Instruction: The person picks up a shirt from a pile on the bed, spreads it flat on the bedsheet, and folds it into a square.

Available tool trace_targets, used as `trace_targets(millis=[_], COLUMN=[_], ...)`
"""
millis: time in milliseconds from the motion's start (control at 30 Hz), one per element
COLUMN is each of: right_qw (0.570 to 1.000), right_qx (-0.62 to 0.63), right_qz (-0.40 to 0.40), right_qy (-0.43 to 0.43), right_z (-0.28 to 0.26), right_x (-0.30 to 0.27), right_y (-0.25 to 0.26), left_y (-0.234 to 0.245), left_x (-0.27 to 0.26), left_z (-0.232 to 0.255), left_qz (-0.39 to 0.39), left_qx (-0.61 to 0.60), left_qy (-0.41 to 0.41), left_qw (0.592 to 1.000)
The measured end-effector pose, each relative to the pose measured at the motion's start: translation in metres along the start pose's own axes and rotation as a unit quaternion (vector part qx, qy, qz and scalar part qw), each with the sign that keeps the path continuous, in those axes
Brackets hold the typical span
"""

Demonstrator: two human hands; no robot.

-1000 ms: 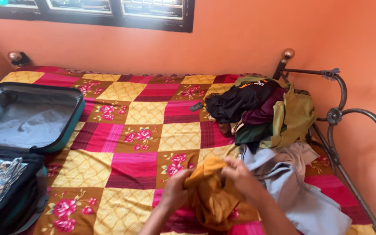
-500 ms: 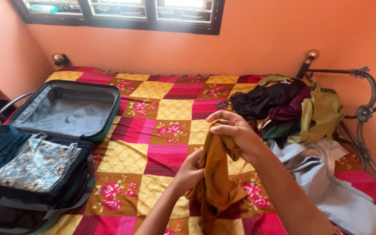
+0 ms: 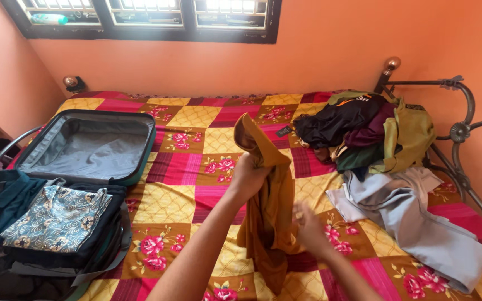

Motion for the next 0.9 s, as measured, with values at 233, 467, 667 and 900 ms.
trace_targets(millis=[233, 467, 667, 900], right_qw=[0.984, 0.996, 0.976, 0.894], right_qx=[-0.152, -0.070, 0.018, -0.175], right_qz=[0.075, 0.021, 0.208, 0.191], right_qy=[0.050, -0.052, -0.069, 0.366], right_z=[0.096, 0.174, 0.132, -0.105], right_x=[-0.001, 0.084, 0.167, 0.151], right_y=[-0.010, 0.031, 0.139, 0.200], left_y=[-0.002, 0.029, 0.104, 0.174], left_x=[0.025, 0.036, 0.036, 0.041], left_z=[0.055, 0.049, -0.022, -0.050], left_qz=[0.028, 0.041, 0.165, 0.266], left_qx=[-0.034, -0.166, -0.106, -0.168], left_qy=[-0.068, 0.021, 0.071, 0.080], left_qw=[0.997, 0.985, 0.978, 0.946])
Point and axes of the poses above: each hand's wrist, its own x-axis towards the middle knuckle, its own y-axis out of the back of the hand, z = x × y, the point moved 3 cm from there along x, towards the middle knuckle, and after that the axes turned 9 degrees about x, right-handed, at the moved point
